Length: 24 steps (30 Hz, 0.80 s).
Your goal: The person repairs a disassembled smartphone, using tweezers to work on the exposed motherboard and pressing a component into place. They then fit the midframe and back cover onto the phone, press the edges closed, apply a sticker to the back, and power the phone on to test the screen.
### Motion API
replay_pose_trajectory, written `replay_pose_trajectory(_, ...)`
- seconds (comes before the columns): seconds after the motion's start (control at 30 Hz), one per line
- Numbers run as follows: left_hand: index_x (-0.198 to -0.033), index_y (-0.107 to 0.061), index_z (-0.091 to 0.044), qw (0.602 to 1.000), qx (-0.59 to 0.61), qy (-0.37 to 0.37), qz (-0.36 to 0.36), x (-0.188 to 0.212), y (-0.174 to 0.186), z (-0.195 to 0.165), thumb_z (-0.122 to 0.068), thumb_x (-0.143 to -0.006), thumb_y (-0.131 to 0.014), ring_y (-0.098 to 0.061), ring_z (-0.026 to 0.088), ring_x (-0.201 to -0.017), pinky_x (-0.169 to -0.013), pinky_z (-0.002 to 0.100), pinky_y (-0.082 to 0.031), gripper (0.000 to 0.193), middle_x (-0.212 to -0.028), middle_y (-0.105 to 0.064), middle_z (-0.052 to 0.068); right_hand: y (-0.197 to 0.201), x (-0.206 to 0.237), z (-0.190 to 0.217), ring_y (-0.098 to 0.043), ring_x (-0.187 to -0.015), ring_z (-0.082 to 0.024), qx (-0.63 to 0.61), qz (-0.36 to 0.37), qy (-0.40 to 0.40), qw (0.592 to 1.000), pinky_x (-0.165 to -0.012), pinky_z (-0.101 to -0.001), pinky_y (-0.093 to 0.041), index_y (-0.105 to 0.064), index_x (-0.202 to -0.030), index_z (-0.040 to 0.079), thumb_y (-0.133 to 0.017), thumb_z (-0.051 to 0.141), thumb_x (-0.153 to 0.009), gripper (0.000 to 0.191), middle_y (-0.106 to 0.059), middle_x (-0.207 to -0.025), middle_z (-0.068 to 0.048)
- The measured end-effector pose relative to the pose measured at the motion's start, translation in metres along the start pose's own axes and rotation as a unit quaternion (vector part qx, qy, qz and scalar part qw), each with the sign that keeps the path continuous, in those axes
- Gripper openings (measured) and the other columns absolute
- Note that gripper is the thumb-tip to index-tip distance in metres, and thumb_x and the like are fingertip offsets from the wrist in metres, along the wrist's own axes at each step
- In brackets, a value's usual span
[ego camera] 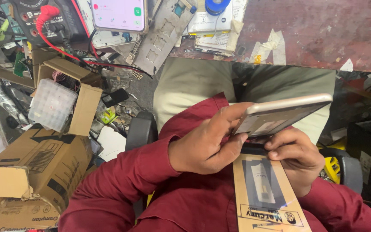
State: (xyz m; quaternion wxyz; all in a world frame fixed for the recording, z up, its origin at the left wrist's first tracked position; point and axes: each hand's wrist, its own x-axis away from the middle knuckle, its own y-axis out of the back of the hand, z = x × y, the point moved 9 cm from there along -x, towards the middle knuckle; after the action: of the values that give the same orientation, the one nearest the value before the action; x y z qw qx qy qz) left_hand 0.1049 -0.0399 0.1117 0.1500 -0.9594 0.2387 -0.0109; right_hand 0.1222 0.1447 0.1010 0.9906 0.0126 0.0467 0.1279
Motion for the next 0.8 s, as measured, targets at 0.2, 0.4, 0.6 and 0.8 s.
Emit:
replay_pose_trajectory(0.2, -0.157, -0.020, -0.003, 0.996, 0.072, 0.037, -0.027, -0.001, -0.003, 0.011, 0.007, -0.113, -0.045, -0.062, 0.011, -0.119, -0.090, 0.019, -0.049, 0.052, -0.137, -0.060, 0.015, 0.001, 0.001, 0.001, -0.068, -0.093, -0.013, 0.027, 0.003, -0.015, 1.000, -0.086, -0.0248, -0.057, -0.067, -0.094, 0.007, -0.081, 0.000, -0.086, 0.017, -0.066, -0.109, -0.008)
replay_pose_trajectory(0.4, -0.161, -0.017, -0.003, 0.993, 0.111, 0.005, -0.042, -0.009, 0.000, 0.010, 0.011, -0.110, -0.042, -0.049, 0.013, -0.138, -0.113, 0.025, -0.039, 0.058, -0.147, -0.049, 0.015, 0.000, -0.004, -0.002, -0.069, -0.093, -0.015, 0.008, 0.001, -0.028, 1.000, -0.088, -0.0275, -0.060, -0.068, -0.095, 0.005, -0.080, -0.004, -0.084, 0.019, -0.065, -0.107, -0.009)
replay_pose_trajectory(0.6, -0.160, -0.014, -0.002, 0.987, 0.152, 0.013, -0.054, -0.012, 0.003, 0.011, 0.011, -0.109, -0.043, -0.049, 0.016, -0.139, -0.118, 0.030, -0.038, 0.060, -0.144, -0.050, 0.014, 0.000, -0.005, 0.001, -0.070, -0.098, -0.017, -0.001, 0.008, -0.024, 1.000, -0.092, -0.0300, -0.061, -0.068, -0.096, 0.004, -0.080, -0.005, -0.082, 0.021, -0.065, -0.106, -0.009)
replay_pose_trajectory(0.8, -0.163, -0.012, -0.003, 0.989, 0.135, 0.021, -0.059, -0.013, 0.002, 0.013, 0.011, -0.106, -0.042, -0.043, 0.017, -0.146, -0.122, 0.031, -0.032, 0.066, -0.150, -0.045, 0.015, 0.003, -0.005, -0.003, -0.068, -0.097, -0.017, 0.004, 0.008, -0.020, 1.000, -0.090, -0.0277, -0.058, -0.069, -0.098, 0.004, -0.082, -0.002, -0.081, 0.022, -0.066, -0.106, -0.010)
